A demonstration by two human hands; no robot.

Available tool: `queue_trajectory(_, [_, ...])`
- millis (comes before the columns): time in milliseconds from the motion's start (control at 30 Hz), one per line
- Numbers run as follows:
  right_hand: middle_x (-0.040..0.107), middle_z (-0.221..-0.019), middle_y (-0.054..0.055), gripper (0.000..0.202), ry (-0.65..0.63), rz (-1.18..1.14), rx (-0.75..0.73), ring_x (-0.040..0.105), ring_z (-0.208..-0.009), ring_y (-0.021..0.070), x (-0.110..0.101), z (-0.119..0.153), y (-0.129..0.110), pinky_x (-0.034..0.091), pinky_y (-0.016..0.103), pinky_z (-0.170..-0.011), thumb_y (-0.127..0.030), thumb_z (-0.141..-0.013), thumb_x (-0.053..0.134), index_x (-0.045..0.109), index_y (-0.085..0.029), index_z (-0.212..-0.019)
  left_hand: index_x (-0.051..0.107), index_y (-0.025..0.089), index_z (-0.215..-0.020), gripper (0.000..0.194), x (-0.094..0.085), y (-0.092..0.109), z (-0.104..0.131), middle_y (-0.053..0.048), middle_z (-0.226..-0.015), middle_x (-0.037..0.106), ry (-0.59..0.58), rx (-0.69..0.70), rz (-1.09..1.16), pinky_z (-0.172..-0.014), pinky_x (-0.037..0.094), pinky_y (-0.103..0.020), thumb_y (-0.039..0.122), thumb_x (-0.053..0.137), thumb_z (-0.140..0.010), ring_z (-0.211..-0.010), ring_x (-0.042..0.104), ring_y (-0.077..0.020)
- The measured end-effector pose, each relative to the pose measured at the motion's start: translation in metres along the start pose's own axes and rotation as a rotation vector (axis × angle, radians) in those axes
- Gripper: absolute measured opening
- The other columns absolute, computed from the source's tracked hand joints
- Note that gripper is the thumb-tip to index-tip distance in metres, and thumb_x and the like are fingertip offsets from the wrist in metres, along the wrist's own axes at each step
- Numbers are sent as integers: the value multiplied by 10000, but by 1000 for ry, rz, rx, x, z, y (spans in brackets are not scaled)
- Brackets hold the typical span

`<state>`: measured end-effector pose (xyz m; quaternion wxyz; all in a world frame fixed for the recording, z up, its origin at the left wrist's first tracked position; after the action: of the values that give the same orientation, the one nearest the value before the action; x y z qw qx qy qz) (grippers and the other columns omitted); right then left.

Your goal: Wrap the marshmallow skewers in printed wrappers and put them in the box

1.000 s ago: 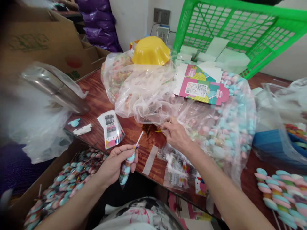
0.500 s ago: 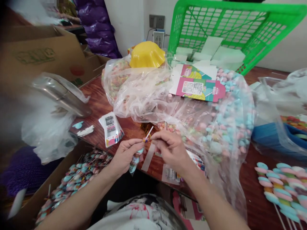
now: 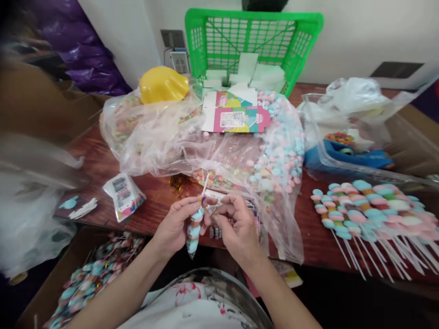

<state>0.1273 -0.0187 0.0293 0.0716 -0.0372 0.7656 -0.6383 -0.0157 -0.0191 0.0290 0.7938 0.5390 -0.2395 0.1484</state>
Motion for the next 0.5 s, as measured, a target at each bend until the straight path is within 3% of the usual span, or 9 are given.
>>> queue_trajectory(100, [670,-733,-35,203,-8,49,-38,615,-656,124,-7,5,-2,468,247,-633,-141,-852,545,445,-239,-999,680,110,-826,189,7,-3,-1,-41,-585,655,-56,-32,15,-413,421,-193,293,649,-791,-425,552,-98])
queue_trajectory(233, [653,-743,-15,58,-73,184,-63,600,-654,122,-14,10,-4,452,242,-620,-160,-867,532,521,-214,-883,676,101,-732,157,11,-7,-2,-34,-658,658,-9,-41,46,-438,466,-199,252,716,-719,-489,583,-101])
queue_trajectory(367, [614,-707,-1,136,-135,301,-151,563,-637,116,-14,14,-3,443,245,-627,-156,-892,498,609,-195,-823,666,103,-703,189,14,-11,-1,-23,-653,651,40,-75,83,-412,454,-191,255,765,-646,-466,571,-94])
queue_trajectory(500, [598,-725,12,160,-98,428,-261,563,-665,123,-20,21,-7,450,251,-636,-120,-892,485,609,-190,-820,679,106,-696,222,15,-15,1,-27,-637,653,79,-91,55,-418,449,-191,289,780,-621,-465,571,-94])
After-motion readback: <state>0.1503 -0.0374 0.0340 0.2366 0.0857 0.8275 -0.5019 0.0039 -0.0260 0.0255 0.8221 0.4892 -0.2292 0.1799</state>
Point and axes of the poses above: each hand's wrist, its own z-axis away from the middle knuckle, its own x-axis out of the palm, y = z × x, the point moved 3 cm from there along -z, towards the middle knuckle
